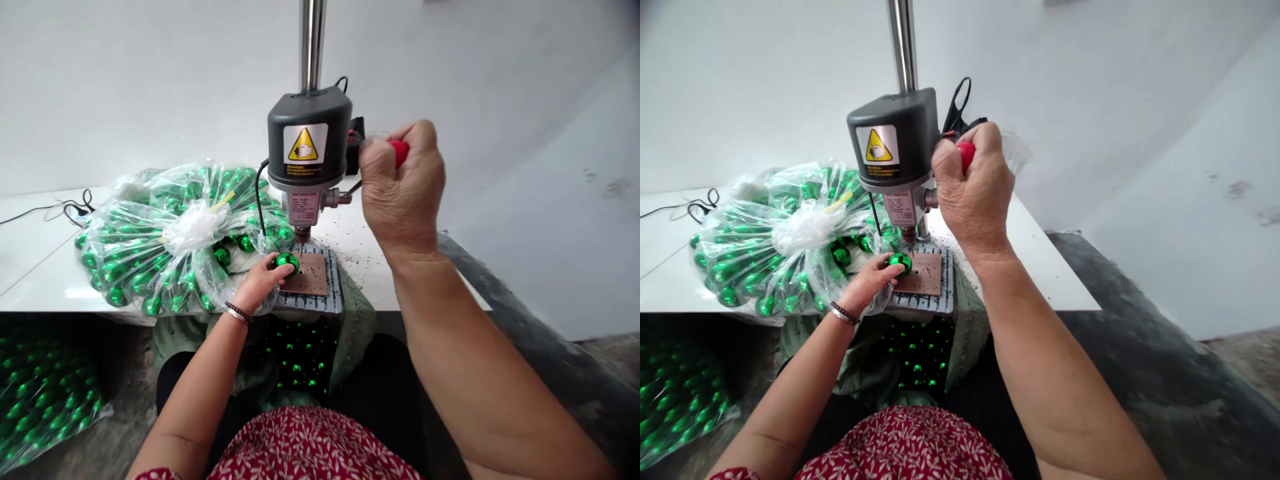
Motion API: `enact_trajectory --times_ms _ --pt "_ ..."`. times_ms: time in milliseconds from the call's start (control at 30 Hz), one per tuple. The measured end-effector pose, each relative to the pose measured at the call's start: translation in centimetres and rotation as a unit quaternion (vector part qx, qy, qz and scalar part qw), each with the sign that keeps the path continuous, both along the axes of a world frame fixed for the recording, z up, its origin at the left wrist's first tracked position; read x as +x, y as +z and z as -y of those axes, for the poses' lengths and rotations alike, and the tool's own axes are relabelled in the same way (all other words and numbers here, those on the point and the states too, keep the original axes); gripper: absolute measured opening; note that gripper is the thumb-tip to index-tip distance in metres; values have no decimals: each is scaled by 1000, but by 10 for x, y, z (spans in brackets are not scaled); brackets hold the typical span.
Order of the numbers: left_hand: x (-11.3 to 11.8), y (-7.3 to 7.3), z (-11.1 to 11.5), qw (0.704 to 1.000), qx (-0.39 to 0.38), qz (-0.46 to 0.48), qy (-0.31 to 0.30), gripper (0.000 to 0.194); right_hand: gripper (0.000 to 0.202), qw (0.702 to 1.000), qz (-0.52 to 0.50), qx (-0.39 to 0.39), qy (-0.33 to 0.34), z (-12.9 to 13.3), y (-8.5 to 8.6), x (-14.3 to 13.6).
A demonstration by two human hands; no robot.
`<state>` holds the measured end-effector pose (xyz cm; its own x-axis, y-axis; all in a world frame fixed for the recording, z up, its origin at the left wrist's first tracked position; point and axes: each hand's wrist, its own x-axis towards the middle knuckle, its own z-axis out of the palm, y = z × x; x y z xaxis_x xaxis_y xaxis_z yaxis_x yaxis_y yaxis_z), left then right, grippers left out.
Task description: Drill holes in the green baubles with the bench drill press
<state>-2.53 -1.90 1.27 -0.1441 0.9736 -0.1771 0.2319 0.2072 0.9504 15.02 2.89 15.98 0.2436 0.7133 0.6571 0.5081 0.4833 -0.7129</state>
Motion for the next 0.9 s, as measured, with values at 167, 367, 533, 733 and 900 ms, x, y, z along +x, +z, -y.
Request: enact_trajectory --times_ms 167,367,533,733,900 --pt "7 -8 -9 999 4 -32 1 47 20 1000 -3 1 12 0 0 0" --pt "11 -15 -14 993 37 -112 2 47 19 999 0 -35 11 3 3 0" --pt "17 -7 -14 975 38 -219 -3 54 19 999 6 -31 12 3 2 1" --pt "20 -11 -21 955 55 -289 -32 63 22 1000 -8 12 19 3 -1 2" --pt "20 -21 -22 968 63 -240 -35 65 22 1000 -7 9 16 8 -4 3"
